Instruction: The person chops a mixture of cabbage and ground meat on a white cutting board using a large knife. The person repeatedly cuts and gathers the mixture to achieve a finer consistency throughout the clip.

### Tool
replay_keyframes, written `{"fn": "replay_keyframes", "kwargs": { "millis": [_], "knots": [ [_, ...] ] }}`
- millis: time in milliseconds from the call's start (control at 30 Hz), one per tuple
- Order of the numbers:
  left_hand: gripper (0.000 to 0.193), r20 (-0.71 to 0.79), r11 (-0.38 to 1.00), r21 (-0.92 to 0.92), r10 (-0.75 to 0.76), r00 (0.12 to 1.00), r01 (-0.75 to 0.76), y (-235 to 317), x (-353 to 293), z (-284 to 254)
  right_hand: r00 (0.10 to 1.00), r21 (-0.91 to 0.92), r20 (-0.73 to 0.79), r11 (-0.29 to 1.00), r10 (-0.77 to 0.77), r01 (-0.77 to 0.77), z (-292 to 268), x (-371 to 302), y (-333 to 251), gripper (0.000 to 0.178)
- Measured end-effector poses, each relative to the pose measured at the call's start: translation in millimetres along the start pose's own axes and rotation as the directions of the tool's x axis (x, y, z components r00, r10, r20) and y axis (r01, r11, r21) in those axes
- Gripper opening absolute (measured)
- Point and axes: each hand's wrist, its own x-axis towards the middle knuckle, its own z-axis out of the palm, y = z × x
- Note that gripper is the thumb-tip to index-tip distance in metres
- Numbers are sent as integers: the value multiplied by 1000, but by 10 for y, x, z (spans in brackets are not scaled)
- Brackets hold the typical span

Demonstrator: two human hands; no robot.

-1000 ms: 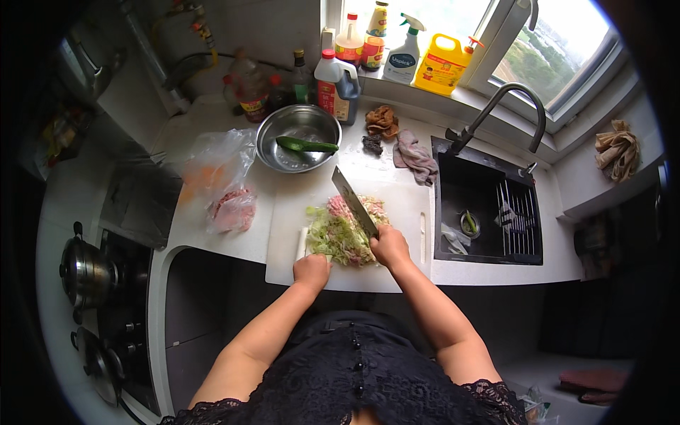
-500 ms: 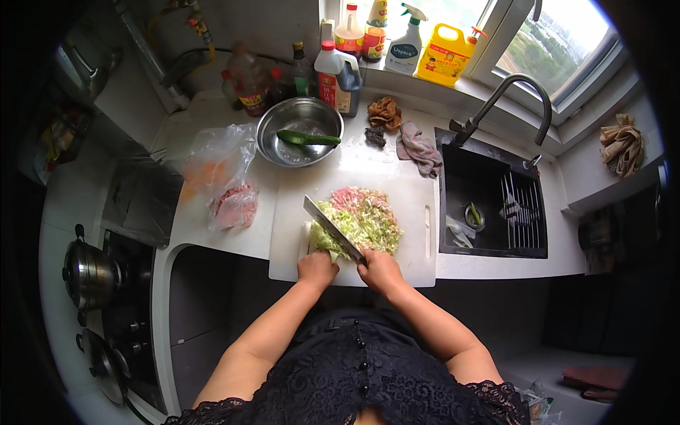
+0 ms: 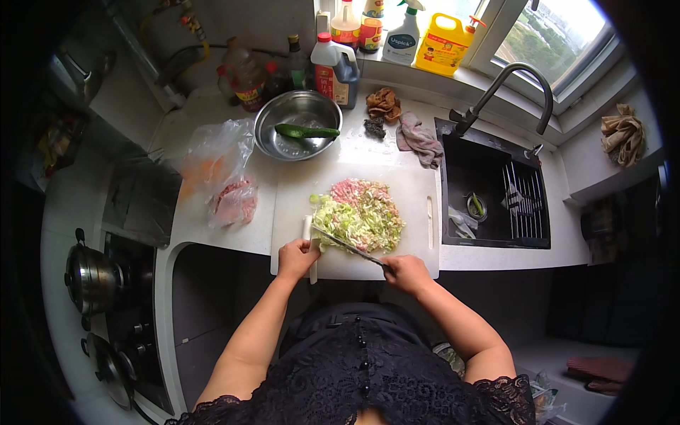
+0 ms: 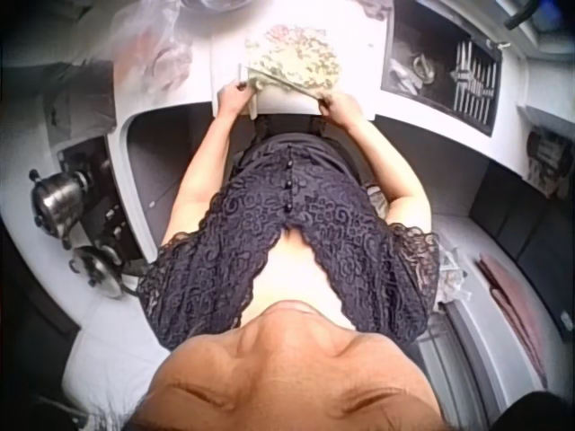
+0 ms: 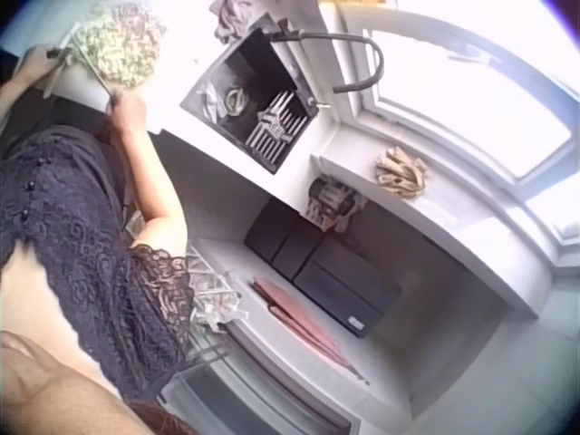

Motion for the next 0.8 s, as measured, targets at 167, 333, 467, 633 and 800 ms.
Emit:
{"fn": "replay_keyframes", "kwargs": {
  "millis": [167,333,467,633,800],
  "knots": [
    [23,-108,977,-200,-100,989,76,-197,178,-47,996,-90,83,996,-13,20,-111,-192,215,26],
    [27,-92,984,-156,76,993,-90,-5,645,-133,987,-223,142,969,-76,107,-46,-192,220,21],
    [34,98,983,42,174,980,-179,299,956,7,991,-312,128,948,-31,70,-70,-51,43,15],
    [38,285,964,174,145,947,-200,409,1173,220,997,-312,68,950,31,-8,10,-6,33,15],
    [46,321,992,55,94,942,-118,701,1172,233,996,-221,-63,972,63,-76,125,-91,78,14]
  ]
}}
